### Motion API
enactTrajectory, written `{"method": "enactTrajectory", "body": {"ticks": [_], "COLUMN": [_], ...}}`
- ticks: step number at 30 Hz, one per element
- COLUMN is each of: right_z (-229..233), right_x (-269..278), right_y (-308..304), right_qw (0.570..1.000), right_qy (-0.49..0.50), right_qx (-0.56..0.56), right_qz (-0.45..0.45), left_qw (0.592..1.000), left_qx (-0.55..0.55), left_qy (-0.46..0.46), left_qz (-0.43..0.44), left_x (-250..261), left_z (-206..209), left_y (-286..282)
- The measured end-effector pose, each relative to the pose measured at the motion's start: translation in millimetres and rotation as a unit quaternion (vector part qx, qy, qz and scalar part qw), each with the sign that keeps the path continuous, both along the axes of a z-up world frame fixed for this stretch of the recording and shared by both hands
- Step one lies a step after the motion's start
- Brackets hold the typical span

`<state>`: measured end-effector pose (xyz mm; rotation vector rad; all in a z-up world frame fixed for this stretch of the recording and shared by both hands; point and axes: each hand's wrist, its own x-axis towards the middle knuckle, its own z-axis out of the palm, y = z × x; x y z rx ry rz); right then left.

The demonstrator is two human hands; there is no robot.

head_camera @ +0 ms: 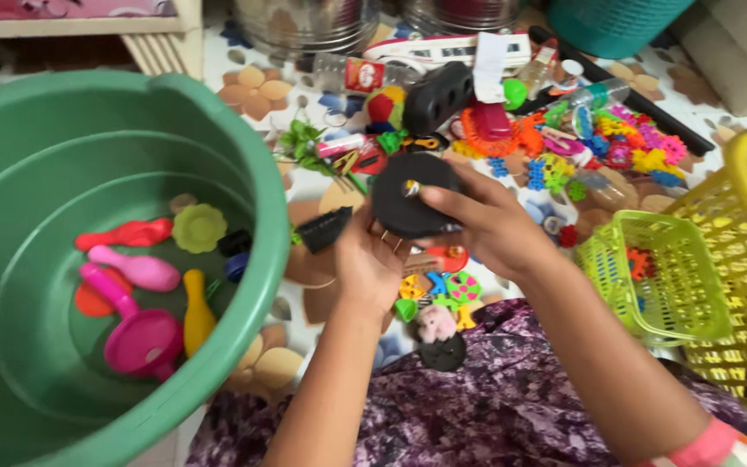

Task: The person sits on the floor and sorts various small toys and plastic items into baskets. They pick up pieces from the floor, place them into a green basket, and later handle a pink plush toy and a black plastic component.

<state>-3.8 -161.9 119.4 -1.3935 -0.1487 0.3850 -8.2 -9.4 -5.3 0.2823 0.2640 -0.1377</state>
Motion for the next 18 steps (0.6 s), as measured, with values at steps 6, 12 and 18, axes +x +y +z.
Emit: {"method": "enactTrajectory", "body": {"ticks": [6,12,18], "right_z": [33,-18,-142], "right_x": [-13,14,92], "right_y": [147,144,38], "right_qw": [0.993,0.999,0.966], "right_qy": [0.017,-0.004,-0.082], "right_qx": [-0.046,-0.017,-0.187], "right_qz": [0.106,0.028,-0.158], "left_qw": [0.982,0.993,0.996], "left_qx": [0.034,-0.051,-0.024], "left_qy": [-0.078,0.0,0.03], "left_qz": [0.166,0.107,0.083], "left_x": [-12,1,13], "left_z": [29,24,0], "left_y": [33,39,32]}}
